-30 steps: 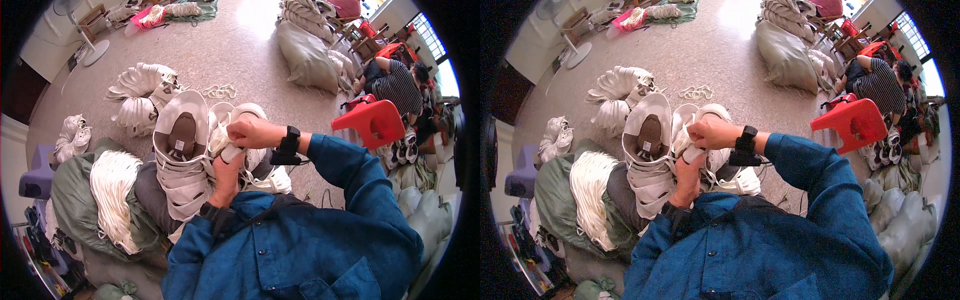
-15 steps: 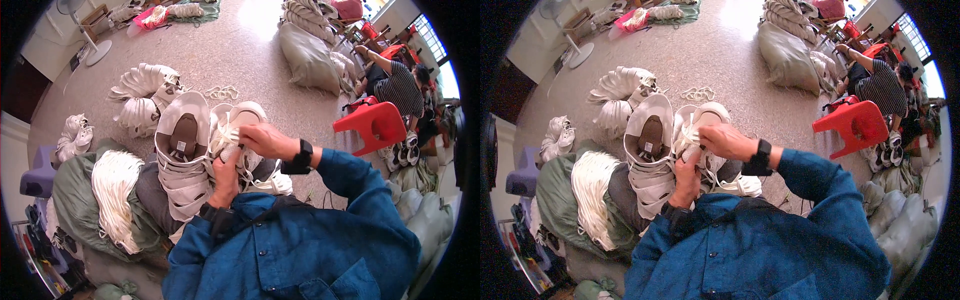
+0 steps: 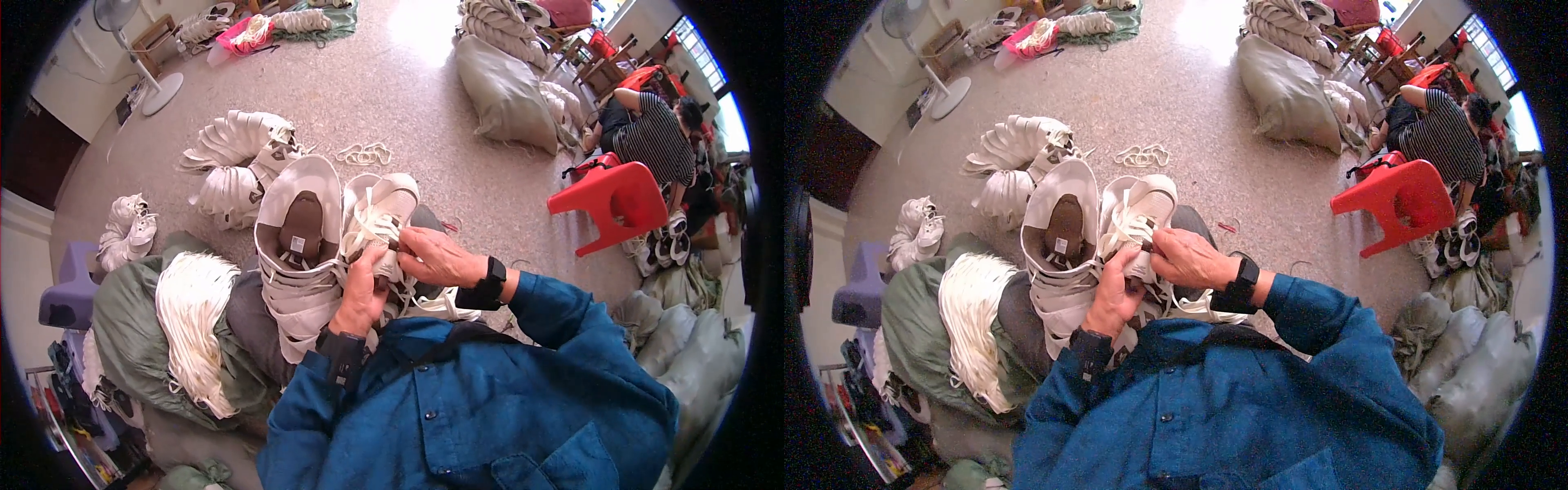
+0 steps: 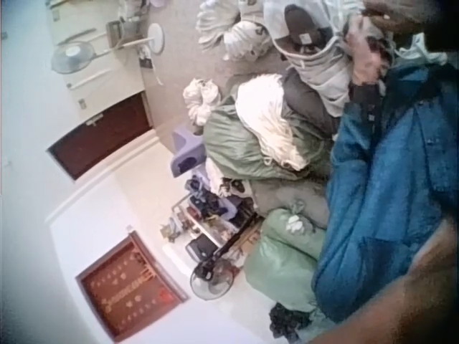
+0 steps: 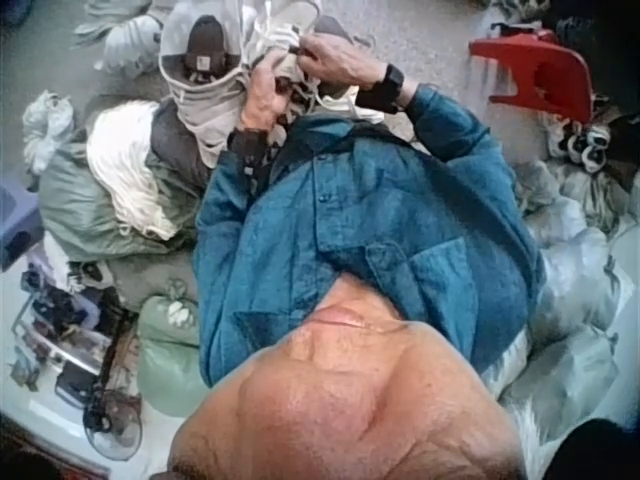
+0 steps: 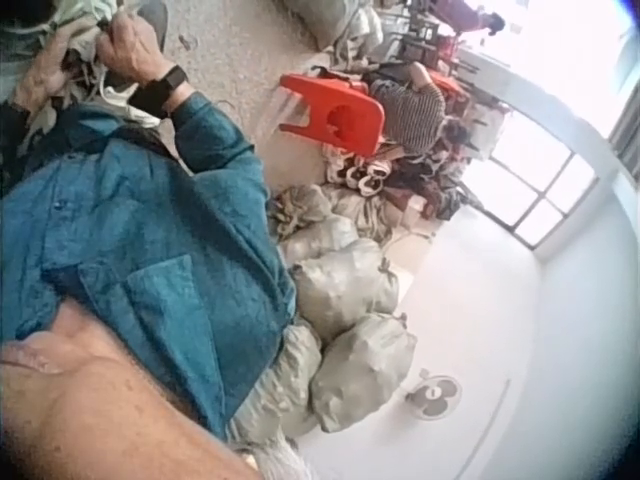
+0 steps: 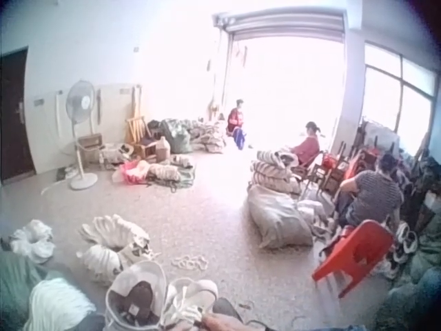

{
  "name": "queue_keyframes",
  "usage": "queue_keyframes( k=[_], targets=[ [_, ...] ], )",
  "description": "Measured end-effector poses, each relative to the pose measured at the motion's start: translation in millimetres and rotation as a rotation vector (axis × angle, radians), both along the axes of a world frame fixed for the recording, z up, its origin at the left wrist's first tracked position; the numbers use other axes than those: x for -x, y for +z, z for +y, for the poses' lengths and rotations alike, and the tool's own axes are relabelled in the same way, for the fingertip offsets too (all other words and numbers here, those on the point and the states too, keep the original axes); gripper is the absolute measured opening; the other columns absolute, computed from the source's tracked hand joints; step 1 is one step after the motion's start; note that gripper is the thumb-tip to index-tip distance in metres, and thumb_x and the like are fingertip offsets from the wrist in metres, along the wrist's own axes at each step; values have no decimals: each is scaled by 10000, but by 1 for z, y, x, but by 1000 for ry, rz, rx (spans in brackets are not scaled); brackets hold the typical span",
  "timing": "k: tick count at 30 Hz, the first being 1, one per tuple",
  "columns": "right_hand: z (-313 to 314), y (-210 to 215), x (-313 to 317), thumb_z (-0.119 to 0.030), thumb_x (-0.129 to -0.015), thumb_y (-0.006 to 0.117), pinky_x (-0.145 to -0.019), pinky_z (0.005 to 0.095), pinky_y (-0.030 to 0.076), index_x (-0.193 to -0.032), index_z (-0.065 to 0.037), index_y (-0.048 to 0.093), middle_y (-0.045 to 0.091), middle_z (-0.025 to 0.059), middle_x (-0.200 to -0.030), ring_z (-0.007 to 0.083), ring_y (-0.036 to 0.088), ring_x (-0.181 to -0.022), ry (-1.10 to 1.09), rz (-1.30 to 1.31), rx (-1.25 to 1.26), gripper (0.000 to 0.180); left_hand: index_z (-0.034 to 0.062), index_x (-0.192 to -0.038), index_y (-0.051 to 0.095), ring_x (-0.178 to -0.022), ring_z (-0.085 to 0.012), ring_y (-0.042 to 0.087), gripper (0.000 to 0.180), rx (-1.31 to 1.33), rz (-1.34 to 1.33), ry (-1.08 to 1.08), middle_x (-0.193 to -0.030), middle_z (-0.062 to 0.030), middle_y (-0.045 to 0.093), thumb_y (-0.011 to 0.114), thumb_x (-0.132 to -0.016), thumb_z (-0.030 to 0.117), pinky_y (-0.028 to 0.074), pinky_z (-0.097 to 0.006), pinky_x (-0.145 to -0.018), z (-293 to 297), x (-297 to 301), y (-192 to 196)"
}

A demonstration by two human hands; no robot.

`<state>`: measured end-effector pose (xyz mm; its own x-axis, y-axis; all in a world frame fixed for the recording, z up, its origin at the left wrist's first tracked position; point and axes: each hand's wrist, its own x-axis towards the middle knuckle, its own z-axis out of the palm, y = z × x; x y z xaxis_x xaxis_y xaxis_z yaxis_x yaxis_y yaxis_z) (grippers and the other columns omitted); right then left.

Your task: Lacing and organizing multiple pairs of white athletic shoes in a shoe manufacturing workshop.

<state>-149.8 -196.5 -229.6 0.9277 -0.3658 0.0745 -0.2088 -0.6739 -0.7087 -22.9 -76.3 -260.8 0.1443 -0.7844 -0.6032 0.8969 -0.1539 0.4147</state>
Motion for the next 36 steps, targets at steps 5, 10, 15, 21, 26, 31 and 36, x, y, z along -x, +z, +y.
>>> queue_keyframes(
  k=[5, 10, 15, 21, 26, 31, 36],
  targets=[
    [2, 4, -3, -157, -834, 519, -676, 488, 452, -802, 13, 490, 552, 230, -749, 418, 567, -742, 22, 9, 42, 174, 151, -986, 666, -780, -152, 635, 166, -25, -62, 22, -881, 7, 679, 653, -865, 263, 498, -331, -669, -4, -1, -13],
    [4, 5, -3, -144, -827, 513, -681, 484, 465, -804, 12, 497, 565, 222, -756, 414, 584, -759, 4, 37, 126, 159, 132, -997, 667, -782, -163, 645, 171, -74, -97, 20, -887, -9, 683, 652, -869, 244, 509, -335, -666, -6, 2, -8],
    [0, 3, 0, -125, -861, 523, -632, 431, 441, -779, -10, 506, 519, 180, -699, 335, 549, -671, 9, -69, 215, 142, 109, -1044, 662, -811, -186, 653, 191, -22, -113, 113, -930, -27, 686, 627, -889, 215, 523, -338, -721, -3, 4, -11],
    [-62, -30, 142, -176, -889, 487, -554, 413, 415, -742, 30, 524, 492, 142, -604, 222, 475, -567, -278, 438, -277, 255, 80, -1135, 625, -981, -207, 621, 263, 76, 109, 206, -1075, -60, 665, 608, -905, 206, 480, -368, -893, 4, 4, -13],
    [-85, -67, 278, -293, -798, 556, -810, 467, 530, -881, -27, 711, 677, 262, -949, 405, 665, -927, -497, 1262, 167, 319, 103, -1160, 615, -1024, -193, 596, 288, 52, 90, 235, -1104, -44, 658, 591, -916, 254, 452, -392, -926, 4, 6, -7],
    [-61, -62, 191, -202, -857, 569, -708, 459, 500, -890, -13, 630, 635, 203, -834, 391, 632, -800, -370, 563, 182, 201, 111, -1157, 617, -1016, -192, 600, 285, 28, 68, 240, -1093, -43, 660, 598, -914, 257, 456, -391, -922, 4, 6, -11],
    [-18, 1, 53, -42, -864, 598, -704, 384, 500, -954, -33, 595, 591, 146, -889, 313, 626, -818, -212, -118, 25, 90, 83, -1163, 618, -968, -181, 627, 298, 22, -22, 257, -1067, -39, 658, 617, -908, 238, 496, -345, -847, -3, 10, -6]
  ],
)
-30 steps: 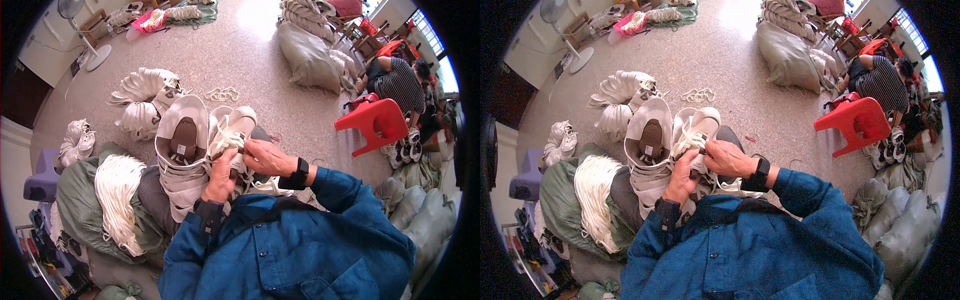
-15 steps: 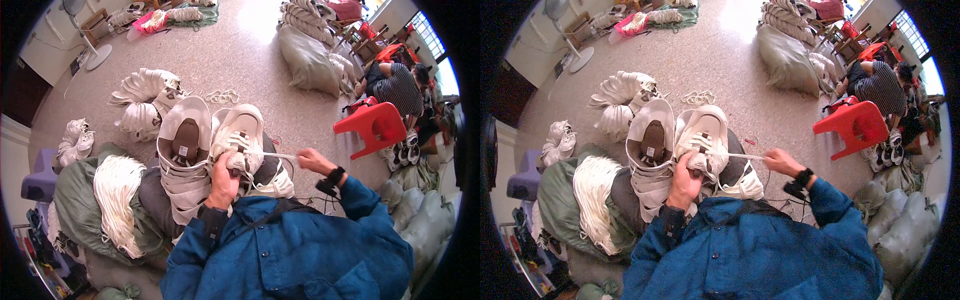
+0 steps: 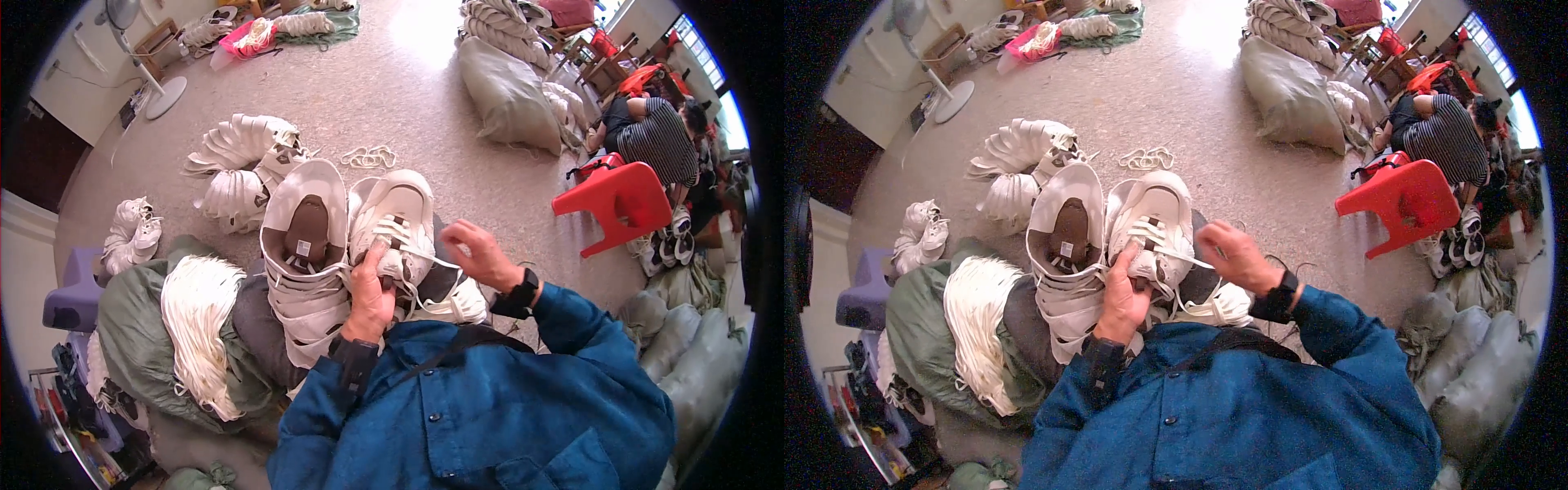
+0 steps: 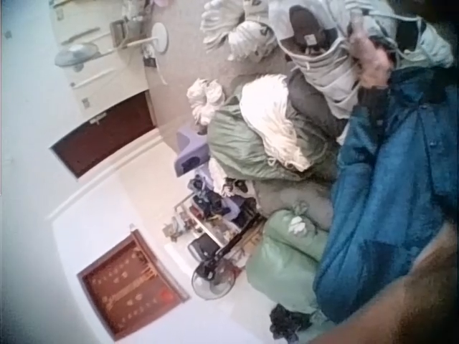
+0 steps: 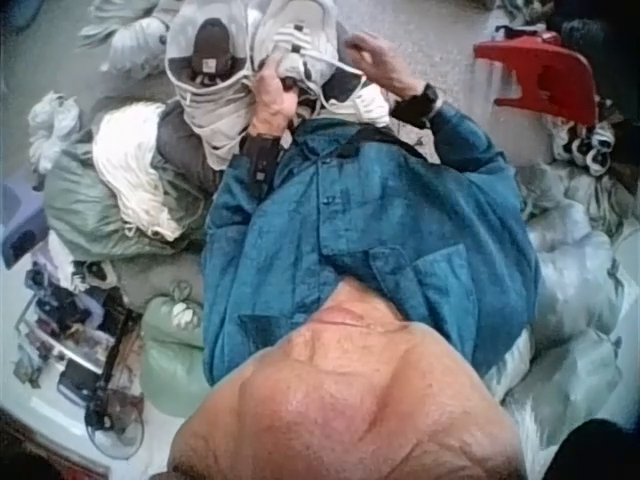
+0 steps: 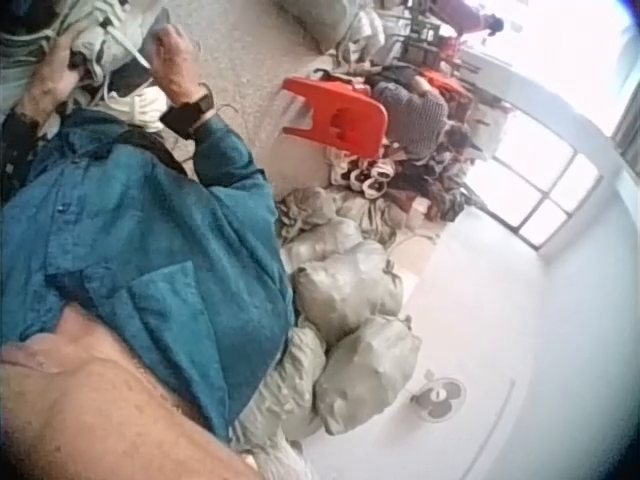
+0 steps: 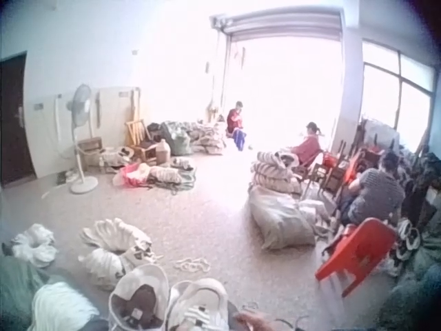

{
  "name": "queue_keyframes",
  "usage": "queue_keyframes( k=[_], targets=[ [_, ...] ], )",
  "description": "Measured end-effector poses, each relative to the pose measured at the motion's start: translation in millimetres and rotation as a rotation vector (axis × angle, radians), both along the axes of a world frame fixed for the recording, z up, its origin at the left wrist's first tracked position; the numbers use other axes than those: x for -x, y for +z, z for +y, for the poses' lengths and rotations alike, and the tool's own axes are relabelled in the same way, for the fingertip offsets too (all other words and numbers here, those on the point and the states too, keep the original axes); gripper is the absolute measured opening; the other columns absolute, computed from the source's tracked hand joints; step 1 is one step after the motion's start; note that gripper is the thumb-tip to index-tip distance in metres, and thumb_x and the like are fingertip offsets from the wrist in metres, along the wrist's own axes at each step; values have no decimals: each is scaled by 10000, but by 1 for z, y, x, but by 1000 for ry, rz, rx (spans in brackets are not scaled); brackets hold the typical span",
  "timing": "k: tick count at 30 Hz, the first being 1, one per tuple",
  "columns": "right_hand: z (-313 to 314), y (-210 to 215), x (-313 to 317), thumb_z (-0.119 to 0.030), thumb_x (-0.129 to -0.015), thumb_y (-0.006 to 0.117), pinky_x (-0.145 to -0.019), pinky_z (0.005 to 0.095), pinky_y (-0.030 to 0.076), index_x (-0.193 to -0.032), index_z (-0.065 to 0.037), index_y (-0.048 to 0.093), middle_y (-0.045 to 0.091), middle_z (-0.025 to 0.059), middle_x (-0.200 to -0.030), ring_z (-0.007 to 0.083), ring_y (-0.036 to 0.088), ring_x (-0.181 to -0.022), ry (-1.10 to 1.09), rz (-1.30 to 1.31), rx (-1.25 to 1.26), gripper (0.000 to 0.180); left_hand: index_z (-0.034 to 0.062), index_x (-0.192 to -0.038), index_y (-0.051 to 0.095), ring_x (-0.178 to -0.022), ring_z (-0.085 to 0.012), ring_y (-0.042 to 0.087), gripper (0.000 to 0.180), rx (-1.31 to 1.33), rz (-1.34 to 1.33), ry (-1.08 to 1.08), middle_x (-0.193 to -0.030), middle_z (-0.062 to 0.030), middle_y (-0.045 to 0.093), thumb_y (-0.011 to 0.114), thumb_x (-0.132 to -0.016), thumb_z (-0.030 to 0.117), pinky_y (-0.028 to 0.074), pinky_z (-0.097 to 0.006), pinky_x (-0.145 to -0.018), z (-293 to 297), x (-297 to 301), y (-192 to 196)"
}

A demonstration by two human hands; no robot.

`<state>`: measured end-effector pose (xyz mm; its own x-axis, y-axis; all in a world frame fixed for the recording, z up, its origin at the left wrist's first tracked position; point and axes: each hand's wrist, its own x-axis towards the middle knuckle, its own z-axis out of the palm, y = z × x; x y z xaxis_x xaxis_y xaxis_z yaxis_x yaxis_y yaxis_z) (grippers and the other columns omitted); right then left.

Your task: Lacing and organizing multiple pairs of white athletic shoes in a shoe manufacturing workshop.

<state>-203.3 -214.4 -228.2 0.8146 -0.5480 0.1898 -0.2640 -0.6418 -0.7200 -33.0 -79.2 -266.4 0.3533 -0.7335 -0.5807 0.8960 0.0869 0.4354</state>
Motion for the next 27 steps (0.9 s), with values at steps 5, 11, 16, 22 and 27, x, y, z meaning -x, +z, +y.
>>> queue_keyframes(
  k=[5, 11, 16, 22, 27],
  targets=[
    [21, 19, -58, -73, -851, 619, -683, 403, 508, -936, -28, 587, 586, 146, -867, 336, 619, -784, 106, -44, 39, 101, 116, -1191, 607, -1015, -197, 619, 311, 118, 120, -30, -1111, -39, 656, 604, -922, 273, 498, -380, -885, 4, -3, -11],
    [13, 5, -92, -136, -873, 626, -631, 374, 491, -877, -20, 621, 603, 125, -759, 274, 618, -709, 148, 86, 140, 116, 118, -1244, 572, -1098, -196, 577, 329, 107, -469, -68, -1191, -46, 617, 509, -977, 300, 446, -391, -964, 12, 8, -26],
    [-4, 21, -98, -138, -910, 610, -626, 312, 469, -912, 3, 648, 607, 112, -758, 187, 574, -682, -84, -24, -198, 145, 63, -1254, 551, -1063, -184, 589, 329, 121, -482, -116, -1165, -66, 615, 525, -979, 243, 489, -356, -913, 20, -2, -35],
    [17, 5, -47, -137, -867, 633, -700, 350, 515, -938, -24, 629, 596, 125, -916, 233, 625, -793, -54, 31, -183, 134, 0, -1125, 611, -904, -149, 633, 225, -246, -1130, -634, -1061, -76, 656, 582, -947, 135, 522, -319, -798, 55, -46, 40],
    [26, -5, -43, -136, -861, 637, -714, 337, 516, -952, -40, 622, 571, 118, -937, 225, 615, -824, -104, 5, -178, 133, 74, -1031, 685, -1033, -295, 547, 245, 4, -2072, -347, -1099, -139, 569, 662, -790, 110, 449, -418, -870, 15, -58, 52]
  ],
)
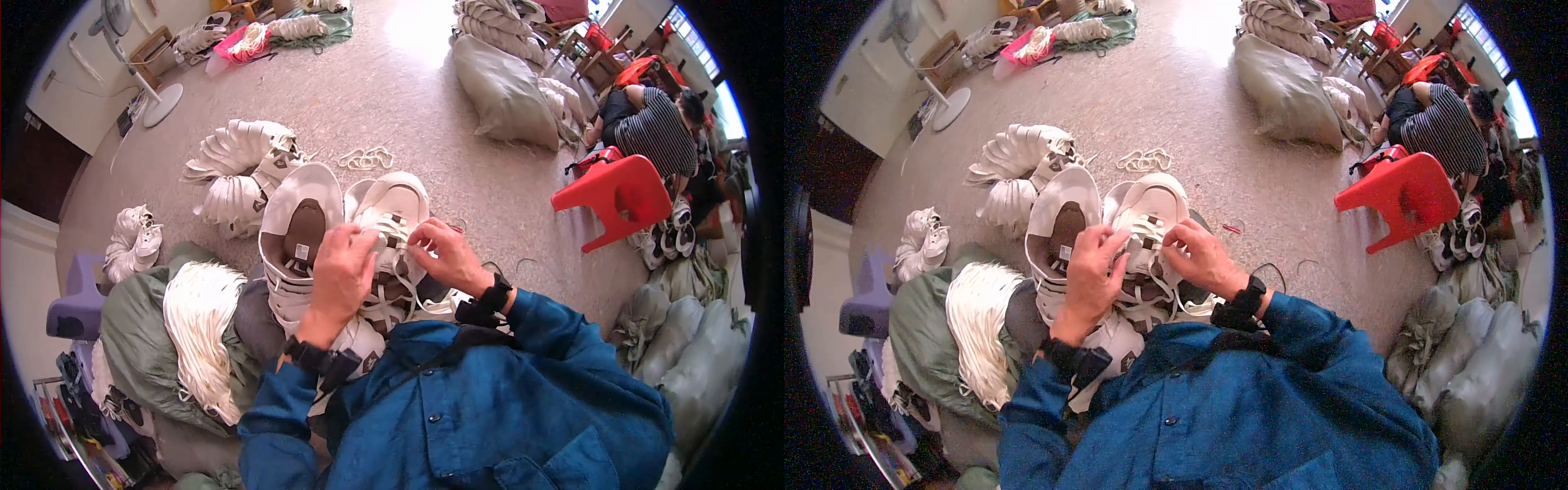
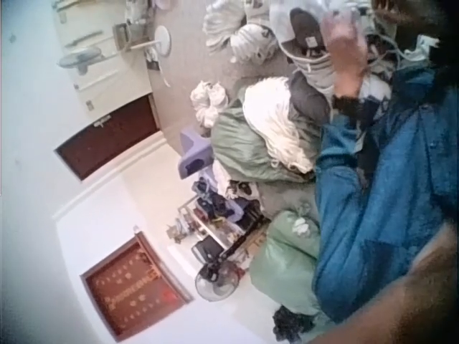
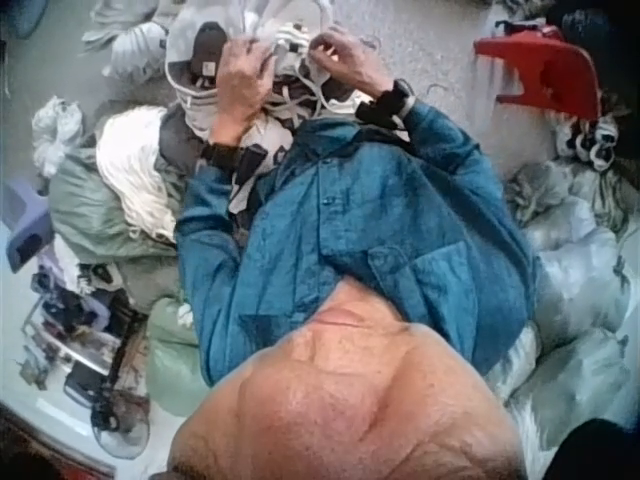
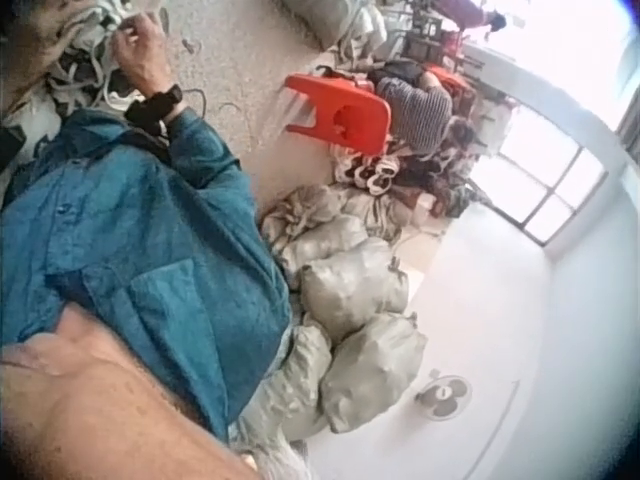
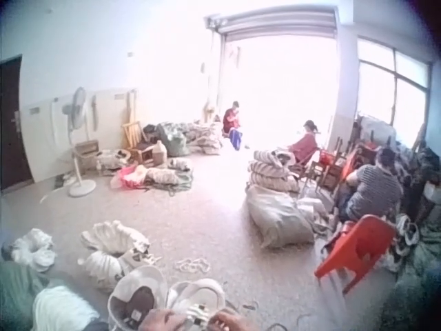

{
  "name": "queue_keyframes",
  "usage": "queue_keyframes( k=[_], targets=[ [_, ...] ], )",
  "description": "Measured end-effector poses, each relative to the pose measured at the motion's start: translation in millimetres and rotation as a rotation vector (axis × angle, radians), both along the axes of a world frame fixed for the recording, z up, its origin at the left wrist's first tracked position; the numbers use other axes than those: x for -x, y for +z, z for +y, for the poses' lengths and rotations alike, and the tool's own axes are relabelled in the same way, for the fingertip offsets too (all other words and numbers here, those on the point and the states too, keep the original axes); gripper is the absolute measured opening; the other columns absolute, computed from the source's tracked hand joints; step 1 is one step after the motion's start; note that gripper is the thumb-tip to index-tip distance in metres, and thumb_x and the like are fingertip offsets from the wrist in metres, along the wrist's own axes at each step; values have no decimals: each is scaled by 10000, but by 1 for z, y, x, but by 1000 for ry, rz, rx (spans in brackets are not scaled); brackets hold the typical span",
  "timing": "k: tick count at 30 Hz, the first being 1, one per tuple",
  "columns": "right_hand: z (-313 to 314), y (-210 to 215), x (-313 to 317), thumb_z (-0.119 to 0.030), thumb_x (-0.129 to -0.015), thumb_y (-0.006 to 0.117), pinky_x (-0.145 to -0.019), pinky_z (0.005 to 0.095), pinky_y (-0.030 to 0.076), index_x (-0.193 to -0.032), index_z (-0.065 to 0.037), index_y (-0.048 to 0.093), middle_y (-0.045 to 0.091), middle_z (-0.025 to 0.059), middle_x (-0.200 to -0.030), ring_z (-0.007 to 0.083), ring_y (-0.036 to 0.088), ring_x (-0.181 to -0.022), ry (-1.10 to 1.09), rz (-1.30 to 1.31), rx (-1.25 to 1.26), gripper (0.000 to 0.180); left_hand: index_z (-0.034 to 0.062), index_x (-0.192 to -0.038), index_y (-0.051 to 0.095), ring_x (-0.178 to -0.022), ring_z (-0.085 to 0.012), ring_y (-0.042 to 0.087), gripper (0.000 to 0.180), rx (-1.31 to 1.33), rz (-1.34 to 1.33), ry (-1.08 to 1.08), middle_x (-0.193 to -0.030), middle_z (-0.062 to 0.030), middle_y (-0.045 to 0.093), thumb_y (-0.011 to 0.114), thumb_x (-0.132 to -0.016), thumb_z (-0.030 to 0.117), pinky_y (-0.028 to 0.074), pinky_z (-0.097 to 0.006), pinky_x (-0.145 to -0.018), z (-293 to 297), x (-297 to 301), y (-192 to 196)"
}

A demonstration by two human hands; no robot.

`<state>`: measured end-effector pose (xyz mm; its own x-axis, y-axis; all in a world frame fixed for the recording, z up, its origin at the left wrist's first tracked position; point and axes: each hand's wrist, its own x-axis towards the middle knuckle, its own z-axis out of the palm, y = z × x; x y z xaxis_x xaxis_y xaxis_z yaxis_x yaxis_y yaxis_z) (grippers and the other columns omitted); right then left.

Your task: Lacing and organizing multiple pairs of white athletic shoes in a shoe manufacturing workshop.

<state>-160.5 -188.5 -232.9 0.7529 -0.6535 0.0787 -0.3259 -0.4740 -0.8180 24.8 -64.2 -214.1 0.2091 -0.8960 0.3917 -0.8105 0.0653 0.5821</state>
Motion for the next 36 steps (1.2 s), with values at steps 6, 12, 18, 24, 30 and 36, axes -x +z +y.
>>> queue_keyframes(
  k=[6, 12, 18, 24, 30, 36],
  targets=[
    [3, -2, 1, -130, -863, 642, -706, 340, 517, -980, -41, 607, 563, 106, -949, 219, 604, -821, -11, -37, -15, 151, 93, -944, 682, -1100, -271, 522, 176, 22, -521, -208, -1110, -123, 578, 597, -796, 139, 355, -480, -988, -31, -8, -5],
    [0, -8, -3, -68, -832, 611, -709, 369, 522, -966, -36, 578, 561, 136, -959, 286, 614, -842, 68, -65, 194, 142, 66, -841, 639, -1090, -272, 507, 80, -69, -457, -204, -1079, -104, 556, 632, -793, 130, 319, -477, -1015, -39, -7, -7],
    [-5, -12, -10, -70, -795, 587, -696, 418, 509, -871, -17, 545, 560, 141, -910, 315, 597, -817, 189, 96, 574, 102, 51, -851, 640, -1054, -284, 502, 112, -173, -222, -170, -1029, -101, 542, 655, -797, 148, 295, -480, -1011, -46, -3, -5],
    [-14, -10, -14, -80, -791, 605, -680, 391, 502, -851, -21, 578, 585, 133, -814, 284, 609, -739, 172, 58, 585, 88, 47, -846, 635, -1034, -284, 509, 110, -143, -300, -117, -1012, -104, 548, 651, -798, 145, 309, -472, -994, -47, -1, -5],
    [-28, 9, 15, -121, -930, 572, -697, 230, 465, -941, -51, 627, 634, -57, -884, 36, 565, -787, 343, -25, -1007, 90, 69, -906, 622, -1045, -280, 527, 129, -176, -325, -77, -1047, -97, 563, 647, -812, 154, 277, -515, -1036, -52, 4, -14],
    [-22, 12, 42, -170, -964, 567, -648, 208, 486, -1028, -38, 635, 620, -19, -803, 57, 572, -677, 163, -79, -1179, 161, 72, -904, 597, -871, -306, 559, 101, 83, -92, 43, -882, -98, 563, 650, -821, 95, 400, -412, -768, -19, 4, 2]
  ],
)
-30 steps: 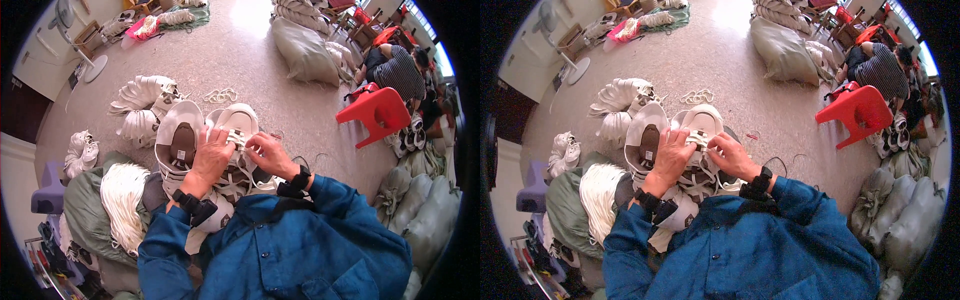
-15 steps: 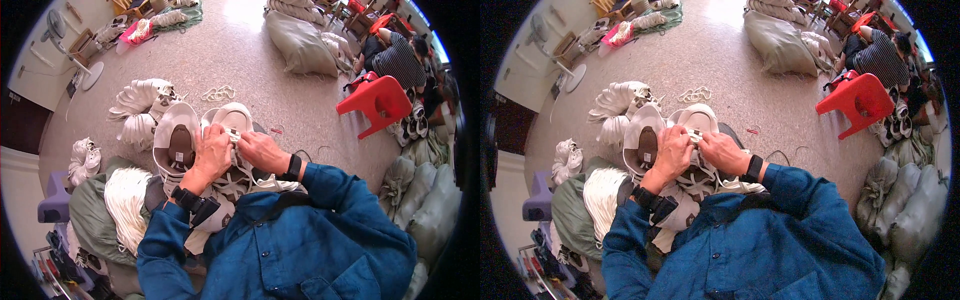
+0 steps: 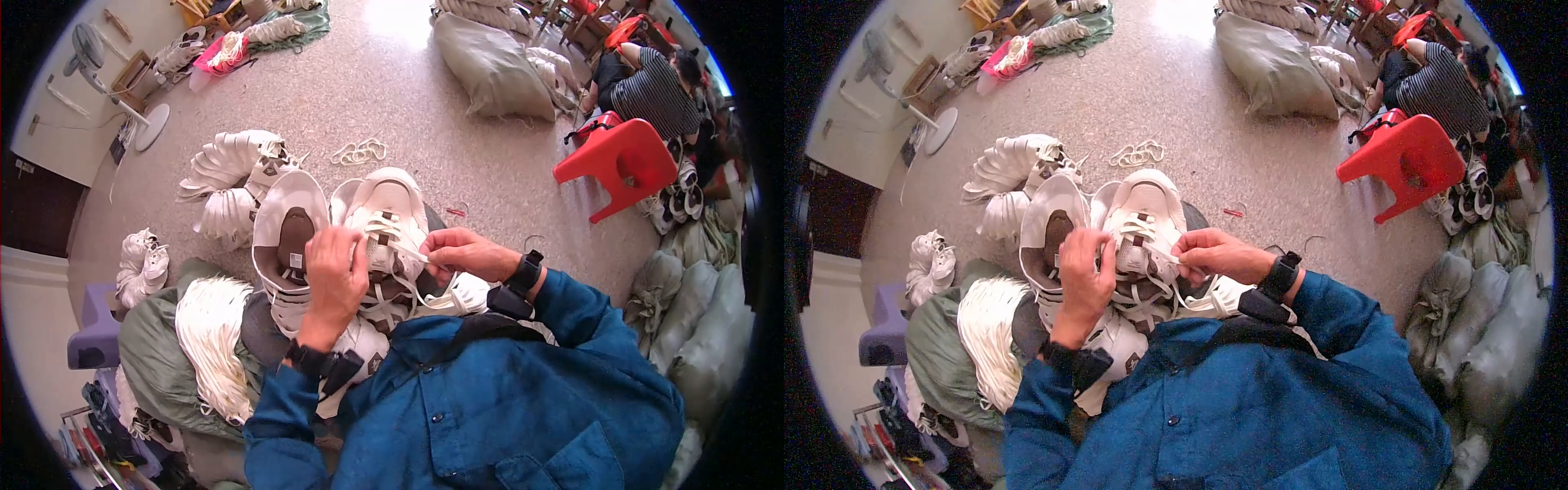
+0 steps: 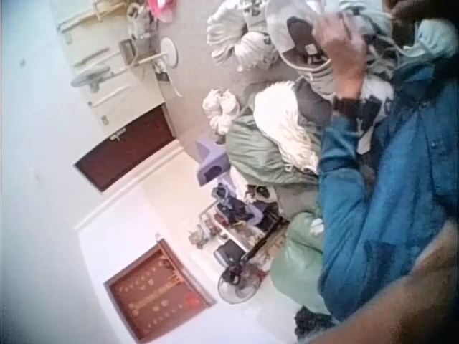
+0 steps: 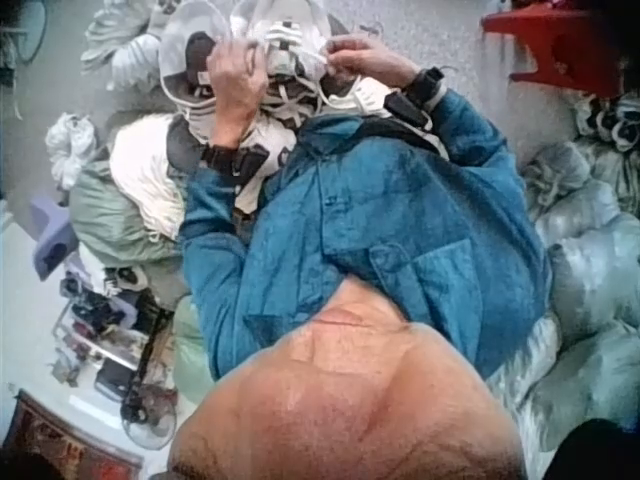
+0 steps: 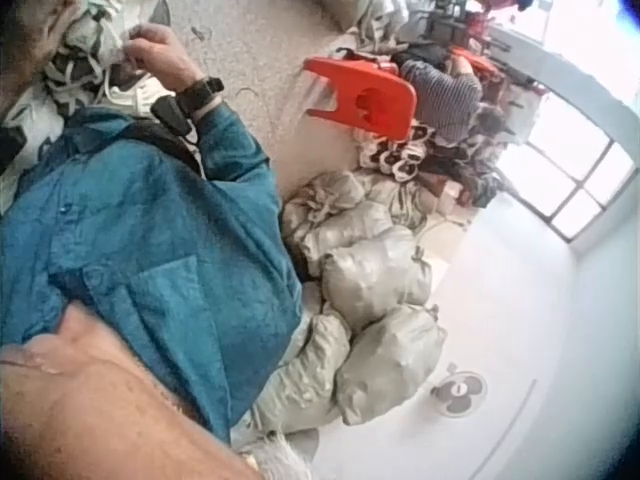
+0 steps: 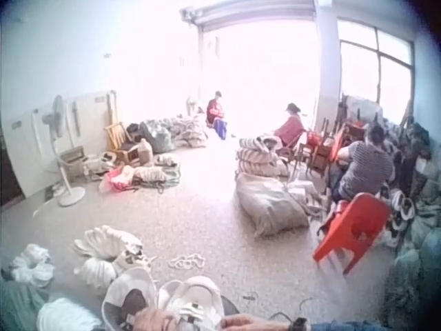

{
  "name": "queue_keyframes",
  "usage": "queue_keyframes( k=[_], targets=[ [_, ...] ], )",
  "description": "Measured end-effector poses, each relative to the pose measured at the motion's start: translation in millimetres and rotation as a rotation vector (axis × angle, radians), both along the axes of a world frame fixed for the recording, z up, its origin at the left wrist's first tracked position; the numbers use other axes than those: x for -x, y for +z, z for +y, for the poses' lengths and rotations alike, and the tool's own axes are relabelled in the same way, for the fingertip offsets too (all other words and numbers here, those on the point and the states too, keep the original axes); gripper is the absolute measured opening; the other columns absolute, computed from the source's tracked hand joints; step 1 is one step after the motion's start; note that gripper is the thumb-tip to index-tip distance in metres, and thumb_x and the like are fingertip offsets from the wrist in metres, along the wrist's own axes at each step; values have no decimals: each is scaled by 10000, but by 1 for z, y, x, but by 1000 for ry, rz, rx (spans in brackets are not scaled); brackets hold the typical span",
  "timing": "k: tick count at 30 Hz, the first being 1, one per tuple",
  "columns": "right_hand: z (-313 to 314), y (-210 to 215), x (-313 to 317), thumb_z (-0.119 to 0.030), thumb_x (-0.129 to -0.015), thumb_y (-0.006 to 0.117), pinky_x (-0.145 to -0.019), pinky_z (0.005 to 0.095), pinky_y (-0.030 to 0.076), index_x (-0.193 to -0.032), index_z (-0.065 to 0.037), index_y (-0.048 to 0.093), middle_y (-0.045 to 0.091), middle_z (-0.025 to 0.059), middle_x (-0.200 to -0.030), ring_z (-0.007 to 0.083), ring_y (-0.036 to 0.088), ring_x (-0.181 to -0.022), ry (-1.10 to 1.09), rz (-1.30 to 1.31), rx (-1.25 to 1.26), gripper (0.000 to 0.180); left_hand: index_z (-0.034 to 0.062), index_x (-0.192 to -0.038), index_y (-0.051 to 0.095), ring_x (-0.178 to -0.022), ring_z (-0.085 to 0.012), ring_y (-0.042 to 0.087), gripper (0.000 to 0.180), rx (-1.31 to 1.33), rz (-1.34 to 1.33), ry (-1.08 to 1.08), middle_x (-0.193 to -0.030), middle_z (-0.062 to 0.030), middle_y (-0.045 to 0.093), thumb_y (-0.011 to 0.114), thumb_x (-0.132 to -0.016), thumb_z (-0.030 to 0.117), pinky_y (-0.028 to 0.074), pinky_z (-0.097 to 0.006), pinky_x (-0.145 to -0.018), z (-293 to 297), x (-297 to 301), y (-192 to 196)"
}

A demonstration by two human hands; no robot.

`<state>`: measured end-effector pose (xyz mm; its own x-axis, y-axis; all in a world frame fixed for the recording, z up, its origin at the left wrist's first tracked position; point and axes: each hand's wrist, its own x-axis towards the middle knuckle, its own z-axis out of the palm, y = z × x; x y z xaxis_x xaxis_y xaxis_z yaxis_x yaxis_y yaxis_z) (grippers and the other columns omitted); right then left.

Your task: Lacing and organizing multiple pairs of white athletic shoes in a shoe manufacturing workshop.

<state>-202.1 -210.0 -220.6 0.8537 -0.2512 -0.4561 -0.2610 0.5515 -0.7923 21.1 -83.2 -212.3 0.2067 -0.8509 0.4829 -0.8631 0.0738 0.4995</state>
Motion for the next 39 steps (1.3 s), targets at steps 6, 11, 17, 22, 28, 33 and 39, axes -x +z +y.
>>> queue_keyframes(
  k=[6, 11, 17, 22, 28, 33, 39],
  targets=[
    [-2, 12, -8, -214, -998, 534, -540, 187, 448, -1089, -36, 649, 565, -48, -730, 32, 516, -591, 56, -13, 40, 230, 71, -866, 598, -841, -281, 543, 125, -138, -157, -46, -859, -98, 541, 667, -806, 156, 406, -408, -764, 19, 24, -3],
    [-3, 22, -15, -207, -1002, 541, -528, 185, 436, -1083, -43, 645, 558, -49, -726, 33, 500, -580, 24, -105, -23, 210, 84, -878, 614, -930, -270, 527, 192, -222, -402, 2, -917, -94, 540, 673, -769, 230, 362, -449, -894, 4, 39, -10],
    [1, 19, -12, -213, -1005, 535, -535, 183, 435, -1126, -28, 624, 557, -31, -738, 42, 509, -585, -6, -131, -112, 238, 92, -892, 622, -1007, -268, 507, 261, -323, -373, -21, -1001, -102, 543, 717, -694, 234, 314, -467, -977, 3, 45, -7],
    [0, 21, -14, -196, -1008, 529, -549, 196, 431, -1127, -24, 616, 570, -21, -750, 59, 497, -571, -2, -156, -106, 227, 87, -874, 628, -1035, -269, 504, 249, -288, -381, 17, -1002, -102, 543, 720, -676, 206, 305, -458, -993, 2, 49, -21],
    [-4, 19, -13, -193, -1007, 530, -585, 211, 459, -1084, -28, 632, 603, -7, -783, 70, 528, -602, -55, -131, 10, 209, 75, -876, 614, -942, -227, 561, 137, -80, -275, 69, -943, -72, 592, 653, -761, 138, 338, -437, -944, 4, 43, -14],
    [-9, 12, -23, -205, -992, 553, -578, 193, 461, -1044, -48, 648, 645, -8, -803, 58, 595, -666, -111, -146, 4, 191, 82, -853, 602, -742, -232, 594, 68, -173, 84, 12, -733, -66, 606, 640, -796, 85, 361, -391, -810, 5, 33, -10],
    [-12, 17, -42, -197, -961, 565, -644, 226, 501, -1009, -21, 646, 671, 16, -828, 95, 633, -708, -130, -160, 5, 199, 85, -848, 651, -787, -255, 599, 71, -229, 738, 14, -797, -74, 642, 661, -798, 36, 414, -380, -825, 13, 24, 7]
  ],
)
